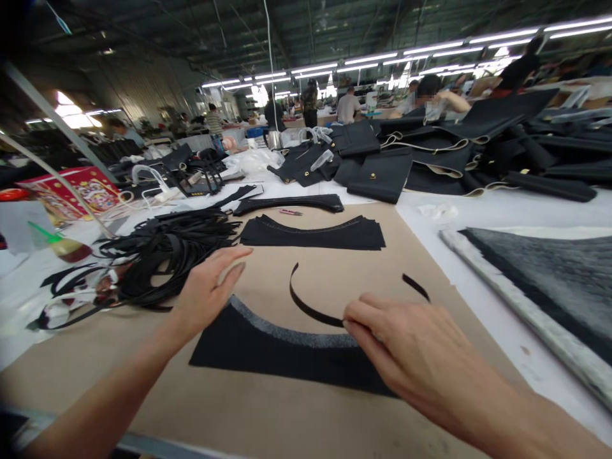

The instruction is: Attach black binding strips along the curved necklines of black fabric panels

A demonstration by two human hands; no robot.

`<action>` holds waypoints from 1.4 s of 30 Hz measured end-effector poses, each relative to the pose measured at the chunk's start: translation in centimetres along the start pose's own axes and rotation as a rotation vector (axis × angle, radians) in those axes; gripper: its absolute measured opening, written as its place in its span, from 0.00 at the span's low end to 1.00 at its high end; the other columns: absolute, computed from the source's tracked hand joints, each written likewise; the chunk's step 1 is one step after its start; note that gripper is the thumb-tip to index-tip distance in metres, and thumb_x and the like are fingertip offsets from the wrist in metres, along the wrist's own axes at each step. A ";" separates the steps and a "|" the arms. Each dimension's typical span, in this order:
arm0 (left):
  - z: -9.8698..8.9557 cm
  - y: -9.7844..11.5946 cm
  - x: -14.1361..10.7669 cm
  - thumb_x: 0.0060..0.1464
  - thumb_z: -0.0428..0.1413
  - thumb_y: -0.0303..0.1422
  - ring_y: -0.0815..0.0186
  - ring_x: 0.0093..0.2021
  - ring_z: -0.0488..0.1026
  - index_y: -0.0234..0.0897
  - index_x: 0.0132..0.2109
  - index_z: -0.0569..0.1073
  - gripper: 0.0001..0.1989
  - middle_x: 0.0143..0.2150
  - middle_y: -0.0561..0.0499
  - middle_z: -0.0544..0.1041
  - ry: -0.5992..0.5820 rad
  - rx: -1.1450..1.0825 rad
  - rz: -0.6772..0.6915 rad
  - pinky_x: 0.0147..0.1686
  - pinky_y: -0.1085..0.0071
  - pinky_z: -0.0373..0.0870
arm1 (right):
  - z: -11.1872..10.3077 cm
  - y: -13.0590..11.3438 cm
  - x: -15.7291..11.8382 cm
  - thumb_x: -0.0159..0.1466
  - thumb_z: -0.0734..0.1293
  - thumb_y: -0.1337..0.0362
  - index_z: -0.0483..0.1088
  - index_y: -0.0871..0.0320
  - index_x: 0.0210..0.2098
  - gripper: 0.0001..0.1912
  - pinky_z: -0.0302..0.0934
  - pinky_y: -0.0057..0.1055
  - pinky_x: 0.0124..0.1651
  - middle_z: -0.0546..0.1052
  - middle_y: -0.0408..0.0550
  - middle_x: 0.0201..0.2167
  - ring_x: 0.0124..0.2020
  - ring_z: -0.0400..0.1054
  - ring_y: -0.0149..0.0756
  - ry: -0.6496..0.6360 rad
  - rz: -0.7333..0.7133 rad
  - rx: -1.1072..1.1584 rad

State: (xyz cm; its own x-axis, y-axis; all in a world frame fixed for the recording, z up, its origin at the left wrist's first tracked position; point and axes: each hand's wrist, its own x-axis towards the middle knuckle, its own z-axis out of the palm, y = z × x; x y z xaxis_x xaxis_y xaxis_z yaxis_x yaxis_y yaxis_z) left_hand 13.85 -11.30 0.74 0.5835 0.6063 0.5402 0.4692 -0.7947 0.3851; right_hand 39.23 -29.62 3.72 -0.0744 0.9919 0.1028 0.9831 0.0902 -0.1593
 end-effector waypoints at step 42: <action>5.9 7.0 -1.9 0.51 0.55 0.29 0.63 0.30 0.72 0.43 0.31 0.76 0.06 0.27 0.54 0.76 -0.731 -0.014 -0.387 0.27 0.72 0.56 | 6.0 -3.3 2.7 0.65 0.58 0.69 0.71 0.57 0.28 0.13 0.53 0.31 0.25 0.76 0.50 0.23 0.27 0.74 0.47 -0.315 0.156 -0.151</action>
State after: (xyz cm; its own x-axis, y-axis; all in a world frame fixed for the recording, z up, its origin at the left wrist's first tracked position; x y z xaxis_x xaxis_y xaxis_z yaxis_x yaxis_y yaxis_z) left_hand 19.92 -17.90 -1.99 0.6683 0.6994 -0.2535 0.7202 -0.5230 0.4558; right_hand 34.82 -26.70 -1.33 0.0537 0.9735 -0.2223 0.9985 -0.0552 -0.0005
